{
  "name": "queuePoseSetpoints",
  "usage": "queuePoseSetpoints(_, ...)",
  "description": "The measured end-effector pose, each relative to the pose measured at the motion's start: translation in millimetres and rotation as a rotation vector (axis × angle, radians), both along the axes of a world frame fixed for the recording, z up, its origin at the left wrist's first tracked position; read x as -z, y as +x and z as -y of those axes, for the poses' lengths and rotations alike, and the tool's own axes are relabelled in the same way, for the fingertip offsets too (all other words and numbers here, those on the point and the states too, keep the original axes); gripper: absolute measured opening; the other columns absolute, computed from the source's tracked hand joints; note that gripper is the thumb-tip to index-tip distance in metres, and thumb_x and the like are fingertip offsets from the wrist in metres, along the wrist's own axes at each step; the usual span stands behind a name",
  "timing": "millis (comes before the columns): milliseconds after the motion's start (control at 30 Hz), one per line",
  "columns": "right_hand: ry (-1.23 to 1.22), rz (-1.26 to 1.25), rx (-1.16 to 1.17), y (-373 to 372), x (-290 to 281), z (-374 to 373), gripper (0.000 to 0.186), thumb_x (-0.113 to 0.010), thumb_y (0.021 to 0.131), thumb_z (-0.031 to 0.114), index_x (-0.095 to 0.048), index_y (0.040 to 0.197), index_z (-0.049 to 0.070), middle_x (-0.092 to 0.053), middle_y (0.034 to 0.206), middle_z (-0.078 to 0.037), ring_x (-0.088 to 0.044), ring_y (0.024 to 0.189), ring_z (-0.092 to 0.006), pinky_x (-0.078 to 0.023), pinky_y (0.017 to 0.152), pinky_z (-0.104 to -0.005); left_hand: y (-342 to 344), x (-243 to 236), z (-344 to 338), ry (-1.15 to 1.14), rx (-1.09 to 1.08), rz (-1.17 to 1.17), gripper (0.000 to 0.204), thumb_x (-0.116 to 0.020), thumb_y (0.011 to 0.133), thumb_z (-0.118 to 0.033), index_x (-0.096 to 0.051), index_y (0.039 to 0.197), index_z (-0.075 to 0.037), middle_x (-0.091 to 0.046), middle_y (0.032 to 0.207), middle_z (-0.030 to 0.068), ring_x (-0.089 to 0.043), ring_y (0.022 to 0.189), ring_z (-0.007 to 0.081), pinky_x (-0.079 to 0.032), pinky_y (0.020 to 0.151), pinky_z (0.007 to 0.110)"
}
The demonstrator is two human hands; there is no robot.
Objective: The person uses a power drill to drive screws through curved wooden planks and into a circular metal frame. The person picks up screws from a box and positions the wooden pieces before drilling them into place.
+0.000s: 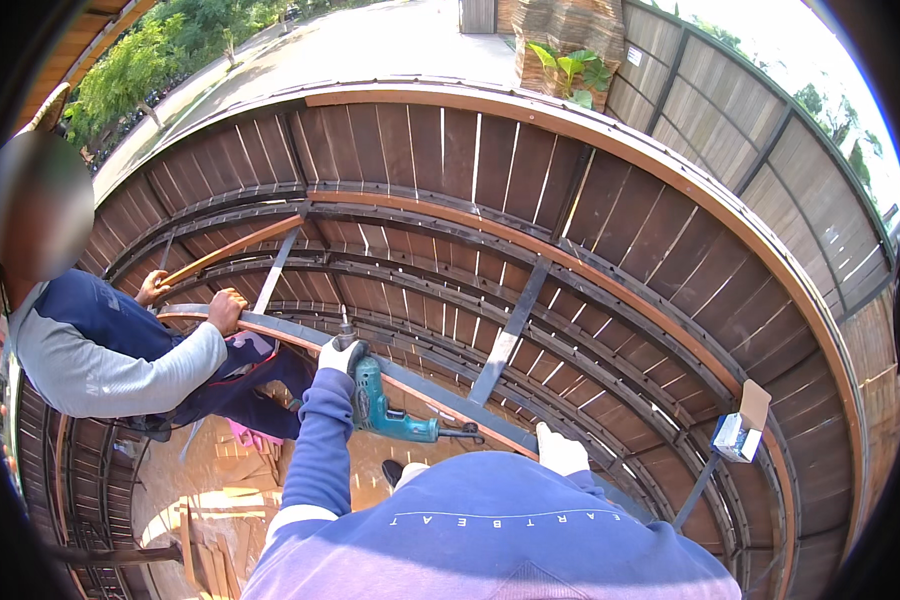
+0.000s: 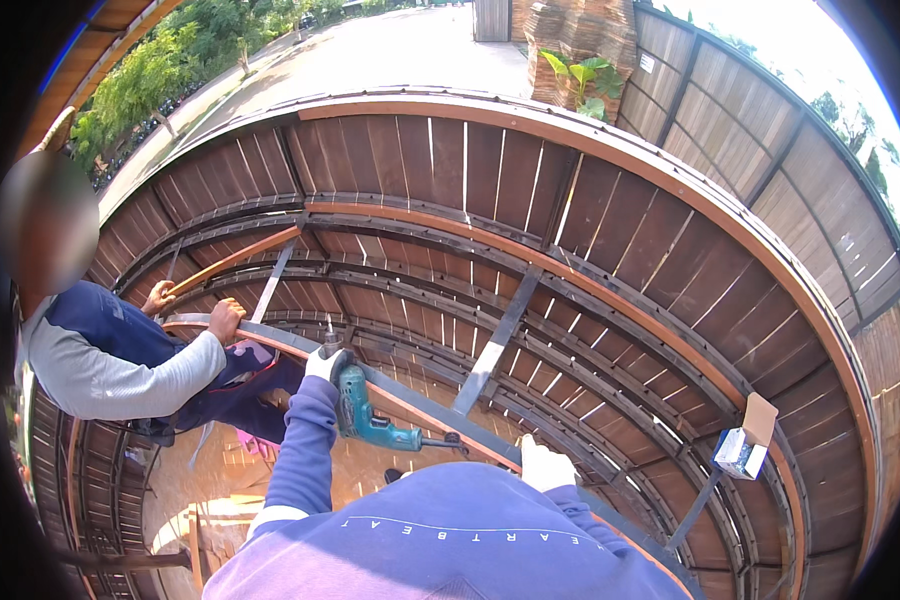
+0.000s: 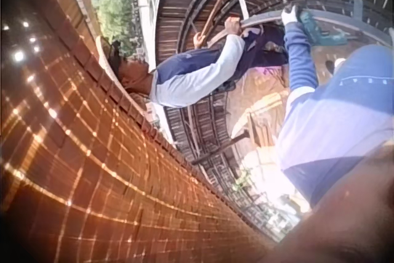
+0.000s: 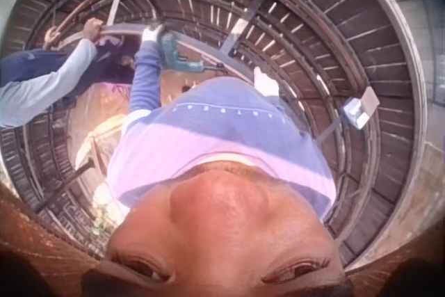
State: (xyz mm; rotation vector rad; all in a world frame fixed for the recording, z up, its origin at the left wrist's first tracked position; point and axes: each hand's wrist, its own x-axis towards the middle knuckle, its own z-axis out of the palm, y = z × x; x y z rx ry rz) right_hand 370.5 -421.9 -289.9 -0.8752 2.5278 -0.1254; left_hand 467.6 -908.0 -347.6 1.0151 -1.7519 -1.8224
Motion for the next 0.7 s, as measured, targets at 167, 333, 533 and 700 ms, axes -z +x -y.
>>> queuePoseSetpoints(167, -0.046, 0.036, -0.001, -5.5, 2.5, -2.1, 0.059, -0.059, 0.095, 0.040, -0.051, 0.142, 0.005, -0.073, 0.102, -0.022, -0.075, 0.088, -0.0389, -0.059, 0.076, -0.0506, -14.8, 2.7, 13.9, -0.101, 0.048, 0.217, 0.021, -0.081, 0.084, -0.020, -0.075, 0.094, -0.002, -0.073, 0.082, 0.0043, -0.065, 0.071, 0.0148, -0.055, 0.068, 0.034)
queuePoseSetpoints(333, -0.135, -0.013, -0.018, -5.4, 15.4, -6.1, 0.047, -0.060, 0.094, 0.039, -0.057, 0.128, 0.007, -0.074, 0.094, -0.021, -0.075, 0.087, -0.0386, -0.058, 0.073, -0.0509, -17.8, 4.1, 20.9, -0.044, 0.076, 0.236, 0.021, -0.081, 0.084, -0.018, -0.078, 0.098, -0.002, -0.076, 0.086, 0.0061, -0.068, 0.074, 0.0166, -0.056, 0.071, 0.034)
queuePoseSetpoints(533, -0.027, 0.119, 0.022, -10.3, 15.7, -5.8, 0.061, -0.058, 0.095, 0.041, -0.052, 0.145, 0.007, -0.073, 0.111, -0.024, -0.073, 0.098, -0.0423, -0.057, 0.084, -0.0528, -23.6, -26.4, 2.8, -0.066, 0.082, 0.281, 0.020, -0.082, 0.084, -0.017, -0.078, 0.098, -0.002, -0.076, 0.086, 0.0051, -0.068, 0.074, 0.0158, -0.056, 0.070, 0.033)
queuePoseSetpoints(700, -0.081, 0.094, 0.036, -8.1, 15.2, -4.6, 0.059, -0.058, 0.095, 0.043, -0.056, 0.143, 0.008, -0.073, 0.111, -0.024, -0.072, 0.099, -0.0423, -0.056, 0.086, -0.0530, -12.8, -6.0, 17.5, -0.090, 0.084, 0.312, 0.025, -0.082, 0.084, -0.024, -0.078, 0.097, -0.003, -0.076, 0.085, 0.0058, -0.068, 0.074, 0.0155, -0.056, 0.071, 0.034)
